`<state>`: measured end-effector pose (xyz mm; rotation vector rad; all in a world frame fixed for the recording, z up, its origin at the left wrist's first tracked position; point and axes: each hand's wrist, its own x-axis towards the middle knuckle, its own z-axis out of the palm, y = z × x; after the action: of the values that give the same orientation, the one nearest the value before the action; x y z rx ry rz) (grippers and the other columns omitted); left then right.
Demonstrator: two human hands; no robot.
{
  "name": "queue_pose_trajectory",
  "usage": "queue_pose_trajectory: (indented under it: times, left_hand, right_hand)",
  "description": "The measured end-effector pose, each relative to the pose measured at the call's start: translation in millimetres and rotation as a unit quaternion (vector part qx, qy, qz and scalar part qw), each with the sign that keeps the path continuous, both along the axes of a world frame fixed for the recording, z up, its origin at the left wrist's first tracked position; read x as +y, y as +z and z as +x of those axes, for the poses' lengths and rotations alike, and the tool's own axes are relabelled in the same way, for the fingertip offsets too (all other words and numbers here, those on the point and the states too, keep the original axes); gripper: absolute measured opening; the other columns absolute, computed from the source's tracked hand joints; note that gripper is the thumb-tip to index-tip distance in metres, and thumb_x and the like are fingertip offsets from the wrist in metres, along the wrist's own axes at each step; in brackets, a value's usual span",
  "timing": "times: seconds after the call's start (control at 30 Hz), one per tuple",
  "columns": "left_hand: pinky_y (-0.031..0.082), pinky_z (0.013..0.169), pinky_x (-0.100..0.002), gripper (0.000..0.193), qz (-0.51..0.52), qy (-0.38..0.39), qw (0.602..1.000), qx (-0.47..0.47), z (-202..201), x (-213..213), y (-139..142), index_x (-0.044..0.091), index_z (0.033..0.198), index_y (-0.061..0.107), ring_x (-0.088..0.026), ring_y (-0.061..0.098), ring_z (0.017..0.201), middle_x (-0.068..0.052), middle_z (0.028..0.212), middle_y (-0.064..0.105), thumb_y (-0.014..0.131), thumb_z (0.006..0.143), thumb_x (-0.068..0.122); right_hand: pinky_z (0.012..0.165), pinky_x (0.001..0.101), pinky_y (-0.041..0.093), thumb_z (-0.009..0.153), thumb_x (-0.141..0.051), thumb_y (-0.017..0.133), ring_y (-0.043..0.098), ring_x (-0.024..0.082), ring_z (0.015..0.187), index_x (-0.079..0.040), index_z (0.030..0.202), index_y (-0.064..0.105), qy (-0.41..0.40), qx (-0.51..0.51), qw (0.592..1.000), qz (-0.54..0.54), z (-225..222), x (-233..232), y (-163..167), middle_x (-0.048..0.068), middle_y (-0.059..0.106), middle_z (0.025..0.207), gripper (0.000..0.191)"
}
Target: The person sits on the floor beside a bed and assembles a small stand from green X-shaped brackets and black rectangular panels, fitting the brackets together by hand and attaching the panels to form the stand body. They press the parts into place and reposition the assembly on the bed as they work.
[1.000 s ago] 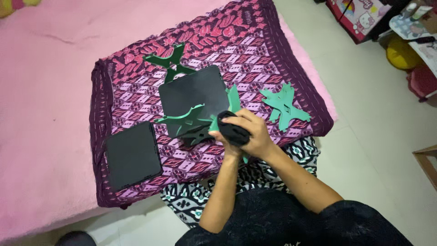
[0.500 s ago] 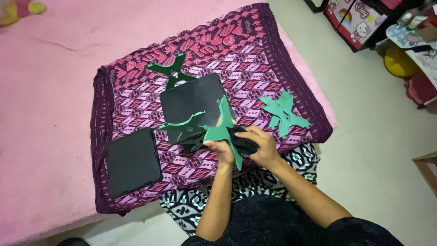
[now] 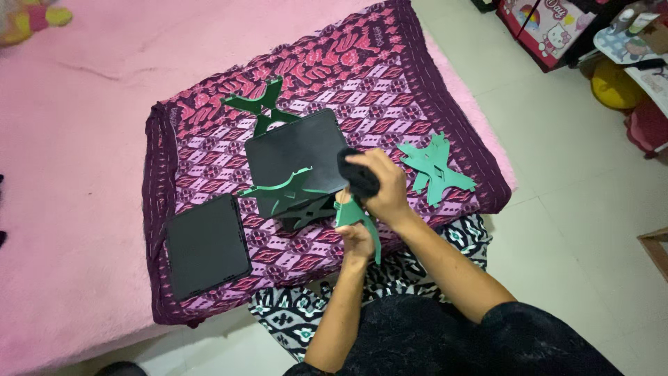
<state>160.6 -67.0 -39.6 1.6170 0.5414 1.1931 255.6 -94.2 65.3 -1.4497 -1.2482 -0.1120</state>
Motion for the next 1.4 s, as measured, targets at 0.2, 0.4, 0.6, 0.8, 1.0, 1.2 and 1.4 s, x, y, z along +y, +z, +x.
queue_pose_trajectory:
  times: [0.2, 0.4, 0.6, 0.8, 1.0, 1.2, 1.4]
  left_hand:
    - [0.044, 0.109, -0.043, 0.121, 0.077, 0.036, 0.996, 0.013, 1, 8, 5, -0.006, 0.147, 0.050, -0.030, 0.055, 0.118, -0.018, 0.129, 0.062, -0.010, 0.093, 0.084]
    - [0.042, 0.113, -0.042, 0.124, -0.007, 0.075, 0.995, -0.058, 0, 34, -5, -0.007, 0.141, 0.053, -0.028, 0.057, 0.124, -0.016, 0.130, 0.060, -0.004, 0.088, 0.089]
    - [0.045, 0.106, -0.038, 0.121, -0.128, -0.036, 0.978, -0.160, -7, 48, -12, -0.007, 0.143, 0.052, -0.024, 0.057, 0.111, -0.011, 0.118, 0.063, 0.008, 0.087, 0.090]
    - [0.045, 0.104, -0.040, 0.121, -0.058, -0.047, 0.991, -0.107, -11, 44, 12, -0.007, 0.130, 0.057, -0.025, 0.057, 0.110, -0.011, 0.116, 0.061, 0.000, 0.088, 0.091]
    - [0.042, 0.103, -0.039, 0.134, 0.067, -0.044, 0.997, -0.016, -24, 39, 46, -0.006, 0.131, 0.060, -0.024, 0.051, 0.106, -0.010, 0.108, 0.063, -0.011, 0.080, 0.096]
    - [0.045, 0.093, -0.034, 0.137, -0.078, -0.015, 0.989, -0.128, -16, 35, 61, -0.008, 0.133, 0.055, -0.020, 0.052, 0.101, -0.007, 0.112, 0.054, -0.001, 0.070, 0.100]
    - [0.042, 0.088, -0.029, 0.131, -0.151, 0.003, 0.971, -0.185, -20, 48, 56, -0.007, 0.125, 0.058, -0.018, 0.050, 0.096, -0.007, 0.104, 0.058, 0.003, 0.073, 0.101]
  right_hand:
    - [0.075, 0.0363, 0.053, 0.074, 0.000, 0.074, 0.069, 0.032, 0.089, -0.007, 0.113, 0.067, -0.047, 0.046, 0.997, -0.031, 3, 13, 1, 0.012, 0.065, 0.098, 0.041]
    - [0.078, 0.0363, 0.054, 0.071, -0.004, 0.073, 0.070, 0.034, 0.094, -0.005, 0.112, 0.066, 0.022, 0.044, 0.991, -0.121, -20, -12, -13, 0.012, 0.068, 0.102, 0.041]
    - [0.075, 0.0370, 0.055, 0.072, -0.004, 0.073, 0.071, 0.029, 0.085, -0.008, 0.114, 0.071, 0.114, 0.030, 0.985, -0.127, -10, -29, -14, 0.009, 0.065, 0.095, 0.042]
    - [0.063, 0.0408, 0.053, 0.077, -0.012, 0.075, 0.070, 0.030, 0.077, -0.014, 0.115, 0.075, 0.051, -0.078, 0.973, -0.209, -10, -29, -1, 0.007, 0.067, 0.096, 0.038]
    - [0.080, 0.0321, 0.054, 0.086, -0.005, 0.068, 0.071, 0.027, 0.093, -0.007, 0.125, 0.069, 0.257, 0.048, 0.939, -0.224, 6, -29, -12, 0.011, 0.065, 0.102, 0.038]
    - [0.090, 0.0332, 0.051, 0.089, 0.003, 0.071, 0.066, 0.033, 0.098, -0.006, 0.136, 0.064, 0.228, 0.195, 0.946, -0.120, -17, -41, -36, 0.016, 0.068, 0.109, 0.048]
    - [0.071, 0.0366, 0.051, 0.073, 0.001, 0.073, 0.066, 0.031, 0.083, -0.011, 0.135, 0.066, 0.073, -0.040, 0.980, -0.181, -7, -42, -43, 0.016, 0.063, 0.097, 0.064]
